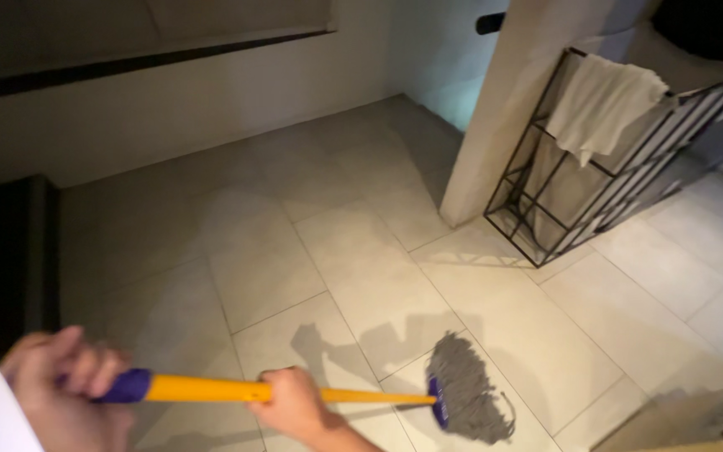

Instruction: The person mops a tiled floor using a mop, moving it back and forth over the surface of the tiles.

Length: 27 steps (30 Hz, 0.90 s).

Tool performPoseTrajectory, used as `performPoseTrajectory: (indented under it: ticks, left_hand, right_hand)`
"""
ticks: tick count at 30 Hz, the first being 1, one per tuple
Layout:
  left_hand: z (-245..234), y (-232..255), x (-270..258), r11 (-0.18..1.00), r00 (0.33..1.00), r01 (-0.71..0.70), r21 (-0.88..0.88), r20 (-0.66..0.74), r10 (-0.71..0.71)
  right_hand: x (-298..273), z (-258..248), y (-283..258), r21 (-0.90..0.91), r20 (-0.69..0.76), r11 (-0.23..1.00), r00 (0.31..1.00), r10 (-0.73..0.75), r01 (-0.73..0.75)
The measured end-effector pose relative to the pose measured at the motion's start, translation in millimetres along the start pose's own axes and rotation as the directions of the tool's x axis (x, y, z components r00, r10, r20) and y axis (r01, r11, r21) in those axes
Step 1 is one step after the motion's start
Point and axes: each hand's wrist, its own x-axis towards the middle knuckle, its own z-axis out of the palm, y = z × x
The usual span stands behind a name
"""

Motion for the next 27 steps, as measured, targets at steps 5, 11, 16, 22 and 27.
performPoseTrajectory:
  ticks: [5,11,16,22,27]
  left_hand:
    - [-9,18,2,0.996,0.996,-0.047,-0.072,0.076,0.052]
    - [37,1,-33,0.978,0.972,-0.208,-0.017,0.105,0.209]
    - [76,-66,-64,0.984,0.991,-0.121,-0.129,0.047,0.128]
    - [108,-217,-140,0.987,0.999,0.049,-0.15,0.011,-0.048]
    - [139,-339,-218,0.955,0.953,0.295,-0.009,0.074,-0.294]
  right_hand:
    - [-1,18,-31,-0.009,0.034,1.0,0.999,0.002,-0.002]
    - [-6,-23,-5,-0.027,-0.049,0.999,0.998,0.025,-0.026]
    - [-20,-75,67,-0.224,-0.1,0.975,0.994,-0.033,0.009]
    - [-65,-158,225,-0.364,-0.129,0.908,0.977,0.169,-0.205]
    - [-118,-247,353,-0.615,-0.193,0.727,0.953,0.235,-0.304]
